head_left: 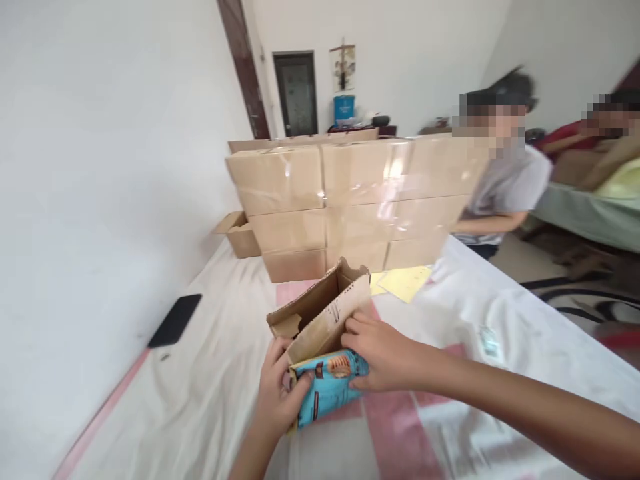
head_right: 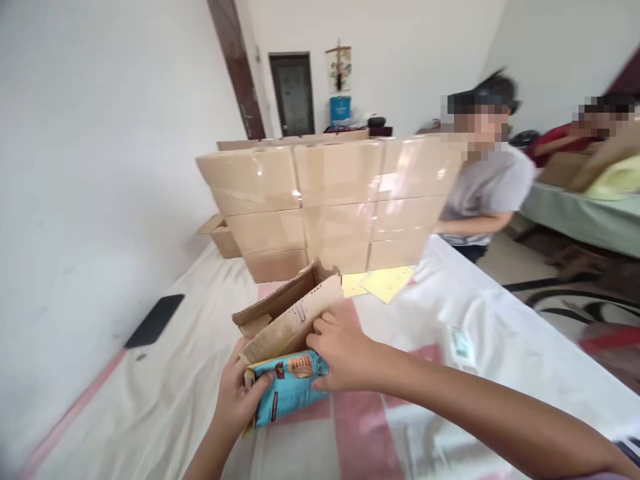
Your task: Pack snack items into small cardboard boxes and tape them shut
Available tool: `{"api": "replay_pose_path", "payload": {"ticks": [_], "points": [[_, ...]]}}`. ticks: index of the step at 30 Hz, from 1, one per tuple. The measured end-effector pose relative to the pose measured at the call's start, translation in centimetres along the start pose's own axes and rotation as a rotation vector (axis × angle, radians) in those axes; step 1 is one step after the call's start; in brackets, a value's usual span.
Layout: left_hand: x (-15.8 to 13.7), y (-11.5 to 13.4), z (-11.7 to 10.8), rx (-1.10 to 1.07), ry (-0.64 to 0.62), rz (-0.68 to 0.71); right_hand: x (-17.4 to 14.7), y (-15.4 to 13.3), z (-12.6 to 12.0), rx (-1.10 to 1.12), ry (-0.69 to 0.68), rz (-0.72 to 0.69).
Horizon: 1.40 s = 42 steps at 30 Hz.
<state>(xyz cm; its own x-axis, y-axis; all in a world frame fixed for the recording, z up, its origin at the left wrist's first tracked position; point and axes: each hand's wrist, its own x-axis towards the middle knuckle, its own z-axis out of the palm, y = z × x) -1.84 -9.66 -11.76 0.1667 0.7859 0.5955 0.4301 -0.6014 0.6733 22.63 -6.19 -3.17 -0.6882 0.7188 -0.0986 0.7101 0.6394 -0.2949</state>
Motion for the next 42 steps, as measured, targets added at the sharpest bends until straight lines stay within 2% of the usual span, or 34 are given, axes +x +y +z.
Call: {"api": "replay_pose_path", "payload": {"ticks": [3, 5, 8, 10, 12, 14, 17, 18, 19, 20, 23, 25, 27, 29, 32, 34, 37, 39, 42], "points": [[-0.7, 2.0, 3.7, -0.049, -0.118, 0.044, -6.6, 0.3, 1.2, 0.119, -0.031, 0.083], [-1.1, 3.1, 4.9, -0.038, -0.209, 0.127, -10.4, 0.0, 1.9, 0.206, -0.053, 0.121], [-1.3, 4.2, 5.2, -0.044, -0.321, 0.211, -15.0, 0.0, 2.3, 0.336, -0.026, 0.12], [-1.3, 4.6, 4.7, -0.026, -0.338, 0.218, -17.6, 0.5, 2.0, 0.467, 0.033, 0.055], [-1.1, 5.2, 3.9, 0.045, -0.346, 0.205, -19.9, 1.5, 1.5, 0.649, 0.174, 0.005], [-0.6, 6.2, 3.3, 0.156, -0.4, 0.168, -21.6, 2.7, 0.9, 0.88, 0.468, 0.041], [0.8, 8.4, 3.0, 0.315, -0.554, 0.035, -22.7, 4.1, -0.4, 1.197, 1.064, 0.129], [1.3, 9.2, 3.1, 0.356, -0.604, -0.005, -22.6, 4.3, -0.8, 1.259, 1.212, 0.13], [1.9, 10.0, 3.2, 0.397, -0.648, -0.031, -22.3, 4.3, -1.3, 1.297, 1.301, 0.126], [2.5, 10.6, 3.3, 0.437, -0.694, -0.036, -21.8, 4.1, -1.8, 1.317, 1.325, 0.124], [3.8, 11.6, 3.7, 0.514, -0.818, 0.055, -20.1, 3.1, -2.9, 1.32, 1.269, 0.143], [4.0, 11.5, 3.9, 0.477, -0.825, 0.151, -19.1, 2.7, -3.3, 1.273, 1.351, 0.126], [3.7, 11.1, 4.0, 0.41, -0.782, 0.228, -18.6, 2.8, -3.4, 1.19, 1.459, 0.088], [3.0, 10.3, 4.0, 0.382, -0.737, 0.254, -18.3, 3.1, -3.2, 1.086, 1.383, 0.087], [1.7, 8.5, 4.0, 0.327, -0.666, 0.187, -18.0, 3.6, -2.9, 0.897, 1.03, 0.089], [0.9, 7.1, 4.0, 0.22, -0.601, 0.151, -17.6, 3.6, -3.0, 0.696, 0.781, 0.018], [0.1, 5.0, 4.4, -0.028, -0.397, 0.166, -16.3, 3.3, -3.7, 0.268, 0.511, -0.037], [-0.2, 4.1, 4.9, -0.158, -0.266, 0.168, -14.8, 3.0, -4.1, 0.028, 0.379, 0.024], [-0.4, 3.4, 5.5, -0.193, -0.148, 0.193, -11.6, 2.6, -4.1, -0.171, 0.155, 0.134]]}}
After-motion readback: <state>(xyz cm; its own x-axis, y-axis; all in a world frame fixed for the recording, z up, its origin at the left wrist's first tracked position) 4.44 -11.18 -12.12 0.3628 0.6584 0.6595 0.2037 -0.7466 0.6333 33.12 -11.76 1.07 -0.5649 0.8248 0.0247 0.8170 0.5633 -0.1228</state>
